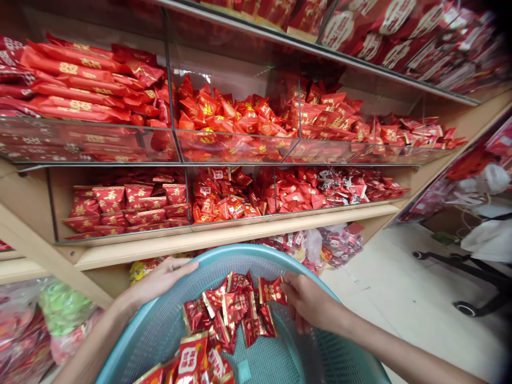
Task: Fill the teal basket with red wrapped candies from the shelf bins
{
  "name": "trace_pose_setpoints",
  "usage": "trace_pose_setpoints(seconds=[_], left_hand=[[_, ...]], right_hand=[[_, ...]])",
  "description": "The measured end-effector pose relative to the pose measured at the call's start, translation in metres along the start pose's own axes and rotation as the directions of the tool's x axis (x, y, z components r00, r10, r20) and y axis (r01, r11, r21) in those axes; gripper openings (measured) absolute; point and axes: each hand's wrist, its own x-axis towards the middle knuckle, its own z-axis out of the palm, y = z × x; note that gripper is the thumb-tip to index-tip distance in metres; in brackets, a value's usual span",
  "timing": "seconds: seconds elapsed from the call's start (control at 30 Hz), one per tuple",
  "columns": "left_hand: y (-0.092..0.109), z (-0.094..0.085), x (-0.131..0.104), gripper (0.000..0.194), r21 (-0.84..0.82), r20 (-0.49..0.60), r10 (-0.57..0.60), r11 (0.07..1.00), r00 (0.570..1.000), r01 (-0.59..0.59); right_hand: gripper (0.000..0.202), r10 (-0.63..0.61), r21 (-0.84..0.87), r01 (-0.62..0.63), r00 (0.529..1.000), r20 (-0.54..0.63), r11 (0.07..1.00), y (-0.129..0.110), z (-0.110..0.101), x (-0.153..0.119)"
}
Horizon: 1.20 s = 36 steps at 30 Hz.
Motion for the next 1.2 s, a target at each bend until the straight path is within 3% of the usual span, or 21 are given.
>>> trace_pose_setpoints(seconds=[0.2,0.4,0.53,0.63,0.7,0.77,0.83,0.93,1.03,1.2], left_hand=[[0.002,0.0,-0.002,0.049,0.014,-0.007,0.013,1.0,1.0,-0.013],[0.003,0.001,-0.003,0.054,-0.019,0.0,-0.004,1.0,1.0,0.004],[0.004,0.001,-0.003,0.05,0.0,-0.013,0.002,1.0,1.0,-0.002],[0.004,0.0,-0.002,0.048,0.0,-0.003,0.011,1.0,1.0,-0.011],[0.003,0.0,-0.002,0.049,-0.003,0.003,0.019,1.0,1.0,-0.019],[0.002,-0.001,-0.002,0.049,-0.01,0.009,0.024,1.0,1.0,-0.024],[0.001,-0.001,-0.002,0.047,-0.016,0.012,0.029,0.999,1.0,-0.029],[0.001,0.0,-0.003,0.045,-0.035,0.019,0.04,0.999,0.999,-0.04],[0.0,0.001,-0.002,0.045,-0.059,0.029,0.043,0.997,0.999,-0.041],[-0.003,0.001,0.0,0.046,-0.075,0.023,0.059,0.996,0.998,-0.057]], right_hand=[[0.019,0.078,0.247,-0.085,0.996,0.035,0.965,-0.009,0.012,0.006],[0.019,0.26,0.492,-0.307,0.952,0.162,0.815,-0.014,0.019,0.004],[0.029,0.322,0.378,-0.396,0.914,0.245,0.837,-0.006,0.02,0.007],[0.029,0.33,0.245,-0.388,0.911,0.248,0.889,-0.006,0.017,0.006],[0.028,0.321,0.065,-0.338,0.927,0.195,0.939,-0.011,0.013,0.004],[0.031,0.242,-0.208,-0.22,0.967,0.084,0.953,-0.018,0.009,0.002],[0.038,0.129,-0.442,-0.098,0.991,0.04,0.892,-0.029,0.005,0.001],[0.04,-0.074,-0.629,0.077,0.997,0.032,0.774,-0.054,-0.003,0.006],[0.034,-0.365,-0.785,0.132,0.923,-0.126,0.605,-0.091,-0.02,0.02],[0.025,-0.554,-0.905,-0.011,0.787,-0.27,0.426,-0.145,-0.055,0.062]])
